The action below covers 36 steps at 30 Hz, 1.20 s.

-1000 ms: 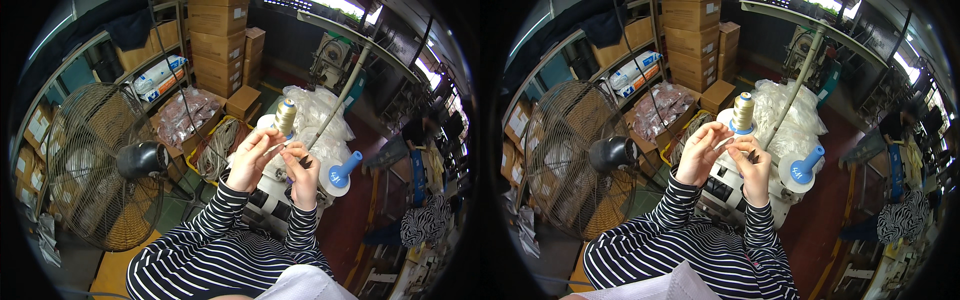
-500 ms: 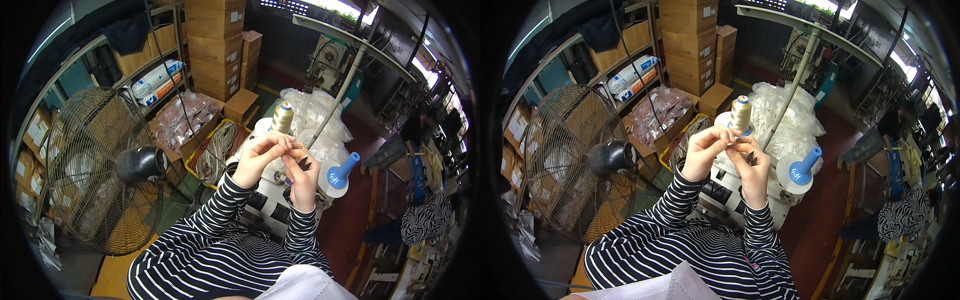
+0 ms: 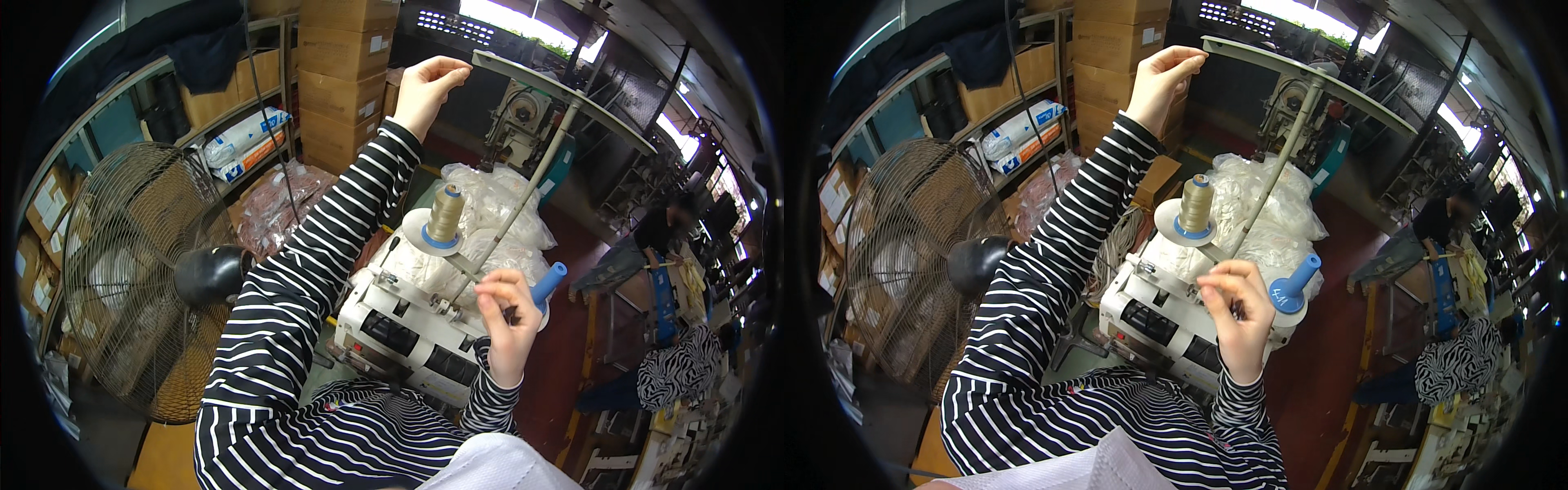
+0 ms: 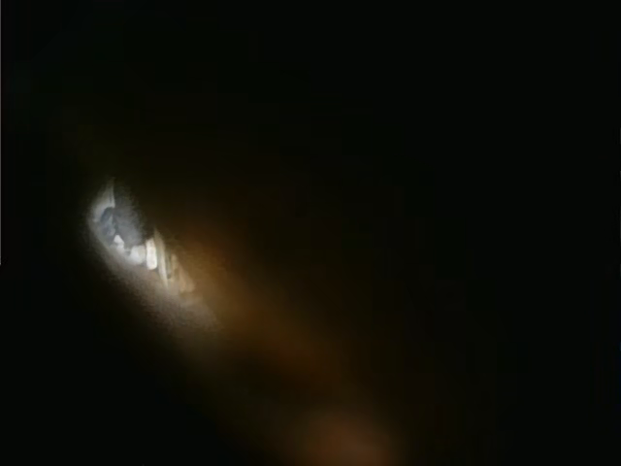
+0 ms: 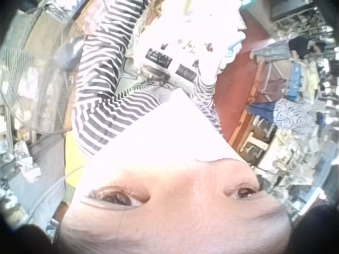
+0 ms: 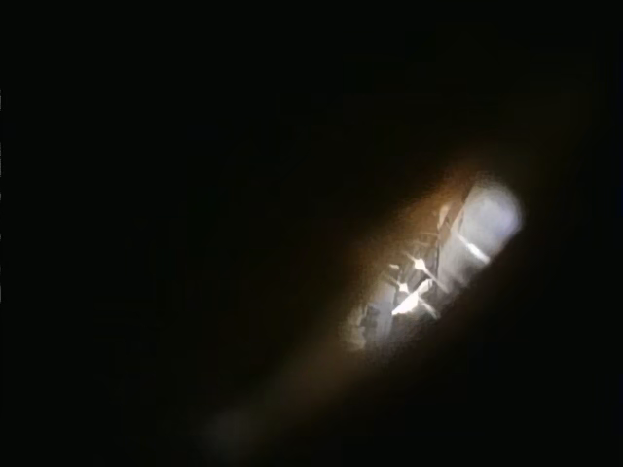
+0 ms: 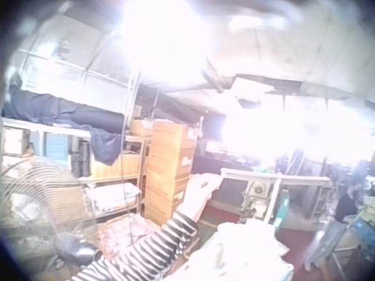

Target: The person threads a sewing machine by guiding thread from a spool through guides and tensioners, then pulls the thread through the needle area. They handle a blue plastic bobbin winder and a spool of thread, adjusting components on the machine.

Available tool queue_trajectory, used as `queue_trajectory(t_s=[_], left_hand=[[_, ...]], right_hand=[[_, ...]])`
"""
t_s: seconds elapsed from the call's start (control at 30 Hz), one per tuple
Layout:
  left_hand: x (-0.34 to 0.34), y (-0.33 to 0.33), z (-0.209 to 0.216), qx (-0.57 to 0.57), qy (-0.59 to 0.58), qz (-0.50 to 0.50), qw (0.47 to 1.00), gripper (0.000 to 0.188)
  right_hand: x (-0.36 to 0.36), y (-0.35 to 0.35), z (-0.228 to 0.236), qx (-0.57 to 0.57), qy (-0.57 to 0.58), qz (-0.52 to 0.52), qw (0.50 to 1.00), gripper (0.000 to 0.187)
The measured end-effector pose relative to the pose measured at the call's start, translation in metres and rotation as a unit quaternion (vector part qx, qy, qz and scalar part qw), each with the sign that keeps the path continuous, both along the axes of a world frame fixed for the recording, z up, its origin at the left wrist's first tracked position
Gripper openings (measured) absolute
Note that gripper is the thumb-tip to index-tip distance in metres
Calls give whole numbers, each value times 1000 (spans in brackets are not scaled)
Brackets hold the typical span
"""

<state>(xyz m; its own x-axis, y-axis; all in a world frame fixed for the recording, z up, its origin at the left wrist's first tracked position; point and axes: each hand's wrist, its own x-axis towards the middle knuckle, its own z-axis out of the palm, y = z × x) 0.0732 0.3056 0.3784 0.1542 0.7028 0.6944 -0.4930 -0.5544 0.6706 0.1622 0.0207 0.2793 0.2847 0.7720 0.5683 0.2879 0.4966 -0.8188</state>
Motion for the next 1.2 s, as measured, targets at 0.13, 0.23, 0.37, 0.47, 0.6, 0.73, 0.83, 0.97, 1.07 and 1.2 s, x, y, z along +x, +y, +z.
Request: queue_trajectory(t_s=[0.13, 0.23, 0.37, 0.47, 0.6, 0.73, 0.83, 0.97, 1.07, 1.2], left_hand=[[7, 13, 10, 78, 39, 50, 995, 17], [12, 20, 12, 95, 13, 40, 995, 17], [17, 26, 15, 137, -42, 39, 989, 15], [16, 28, 16, 133, -16, 67, 989, 16], [13, 26, 19, 141, 24, 122, 982, 18], [12, 20, 21, 153, 48, 149, 976, 19], [12, 17, 21, 172, 28, 141, 975, 19], [12, 16, 19, 148, 21, 134, 980, 19], [10, 17, 20, 165, 12, 112, 980, 18], [9, 16, 22, 156, 20, 95, 983, 18]], right_hand=[[5, -16, -11, -23, 78, 12, 997, 5], [9, -24, -22, -43, 103, -6, 994, 5], [11, -30, -42, -69, 154, 1, 986, 7], [14, -33, -55, -89, 189, -19, 978, 9], [17, -35, -68, -108, 219, -46, 969, 10], [19, -37, -74, -128, 229, -59, 963, 10], [19, -38, -78, -135, 237, -59, 960, 10], [17, -39, -84, -150, 250, -52, 955, 9], [16, -40, -87, -153, 248, -50, 955, 9], [14, -40, -89, -152, 249, -50, 955, 9]])
